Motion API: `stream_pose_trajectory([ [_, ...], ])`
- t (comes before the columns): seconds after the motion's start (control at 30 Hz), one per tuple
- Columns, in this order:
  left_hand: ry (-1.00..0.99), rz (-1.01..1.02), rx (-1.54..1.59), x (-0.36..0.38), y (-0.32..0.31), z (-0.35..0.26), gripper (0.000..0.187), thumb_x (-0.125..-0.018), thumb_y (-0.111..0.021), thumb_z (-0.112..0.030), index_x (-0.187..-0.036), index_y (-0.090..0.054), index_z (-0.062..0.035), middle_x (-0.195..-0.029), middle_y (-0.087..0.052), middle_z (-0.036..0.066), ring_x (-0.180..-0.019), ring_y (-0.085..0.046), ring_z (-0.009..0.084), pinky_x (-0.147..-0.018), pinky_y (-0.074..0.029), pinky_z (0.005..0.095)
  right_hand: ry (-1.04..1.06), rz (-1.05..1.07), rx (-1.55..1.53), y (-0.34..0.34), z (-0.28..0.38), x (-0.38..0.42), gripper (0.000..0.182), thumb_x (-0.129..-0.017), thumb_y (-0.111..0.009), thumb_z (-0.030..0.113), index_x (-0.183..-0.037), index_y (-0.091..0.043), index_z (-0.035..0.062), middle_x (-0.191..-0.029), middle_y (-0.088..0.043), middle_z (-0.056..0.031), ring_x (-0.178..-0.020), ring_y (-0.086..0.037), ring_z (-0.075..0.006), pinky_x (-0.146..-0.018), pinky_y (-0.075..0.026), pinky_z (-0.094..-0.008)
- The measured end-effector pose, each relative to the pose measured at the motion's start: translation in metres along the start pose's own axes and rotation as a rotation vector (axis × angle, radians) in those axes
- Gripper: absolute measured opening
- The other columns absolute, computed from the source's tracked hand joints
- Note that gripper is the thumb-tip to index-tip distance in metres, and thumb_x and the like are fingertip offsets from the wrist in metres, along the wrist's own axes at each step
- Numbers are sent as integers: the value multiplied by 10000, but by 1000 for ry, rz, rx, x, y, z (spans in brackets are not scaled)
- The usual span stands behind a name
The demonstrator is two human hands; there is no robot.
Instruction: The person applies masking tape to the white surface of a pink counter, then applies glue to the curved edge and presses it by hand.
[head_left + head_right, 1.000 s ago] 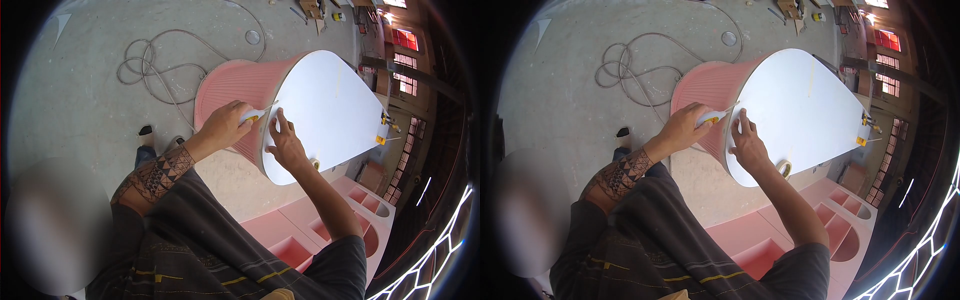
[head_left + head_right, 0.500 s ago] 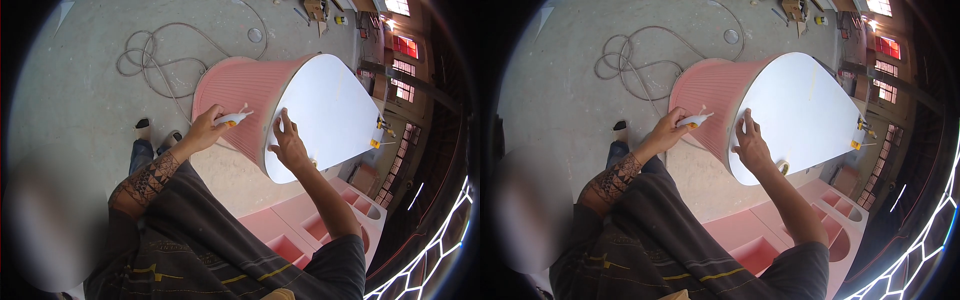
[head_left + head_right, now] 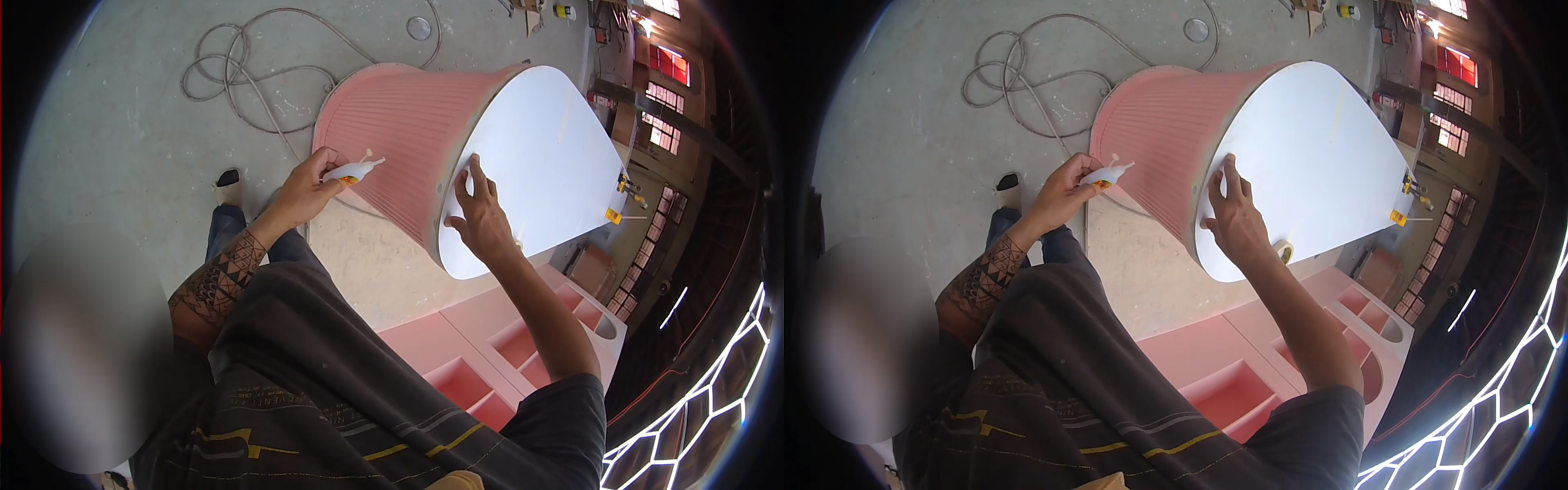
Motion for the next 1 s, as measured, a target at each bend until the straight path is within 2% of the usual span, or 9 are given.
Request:
stream_pose_trajectory([
  [0.27,45,61,59,7,2,17,290,-1010,-651,-24,-1291,-577,-9,-1212,-694,128,-1079,-673,148,-932,-541,294,-8,0,25,0,1,1,886,-747,-951,66,-1506,-508,-48,-1737,-198,-269,-1378,-525,-459,-1051,-640,-462],
  [0.33,64,100,71,8,2,16,328,-1005,-594,31,-1328,-545,6,-1241,-644,91,-1162,-636,141,-1053,-507,305,-1,8,9,1,1,0,912,-754,-947,65,-1526,-476,-49,-1737,-198,-275,-1395,-512,-465,-1049,-639,-466],
  [0.37,56,102,64,8,2,14,328,-1005,-594,31,-1328,-545,6,-1241,-644,91,-1162,-636,141,-1053,-507,305,-4,-3,9,1,0,0,912,-754,-947,65,-1526,-476,-49,-1737,-198,-275,-1395,-512,-465,-1049,-639,-466],
  [0.43,28,56,87,10,2,10,317,-1002,-651,-3,-1308,-569,0,-1184,-685,109,-1096,-665,146,-952,-540,294,0,17,9,-1,0,1,930,-756,-946,65,-1539,-456,-47,-1739,-191,-280,-1413,-497,-468,-1052,-636,-464],
  [0.47,17,57,74,12,3,7,317,-1002,-651,-3,-1308,-569,0,-1184,-685,109,-1096,-665,146,-952,-540,294,-9,69,54,0,-1,-1,879,-827,-903,114,-1554,-441,-59,-1751,-136,-289,-1522,-403,-437,-1073,-638,-426],
  [0.7,-47,33,57,42,48,-19,351,-1004,-645,14,-1348,-590,47,-1239,-699,97,-1130,-669,135,-1014,-536,312,10,26,29,-4,-6,-1,903,-835,-899,134,-1570,-413,-58,-1757,-111,-302,-1525,-398,-431,-1084,-630,-429],
  [0.87,-46,-215,-202,67,116,-4,327,-984,-666,-11,-1309,-630,-6,-1189,-714,78,-1101,-681,153,-958,-546,316,33,31,20,-7,-10,-2,917,-810,-919,150,-1554,-429,-69,-1755,-135,-301,-1530,-396,-422,-1106,-617,-414],
  [0.9,-59,-207,-229,74,132,9,327,-984,-666,-11,-1309,-630,-6,-1189,-714,78,-1101,-681,153,-958,-546,316,26,6,2,-8,-11,-1,917,-810,-919,150,-1554,-429,-69,-1755,-135,-301,-1530,-396,-422,-1106,-617,-414],
  [1.0,1,-505,-478,98,194,63,327,-961,-720,-80,-1273,-651,-11,-1158,-725,124,-1066,-704,227,-940,-551,359,16,26,31,-6,-8,-3,910,-807,-916,144,-1561,-440,-35,-1753,-166,-283,-1536,-397,-404,-1124,-606,-420],
])
Point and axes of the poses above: each hand's wrist, its own x-axis away from the middle knuckle, its own y-axis out of the back of the hand, z = x × y, the point moved 2 cm from there along -x, towards the middle knuckle
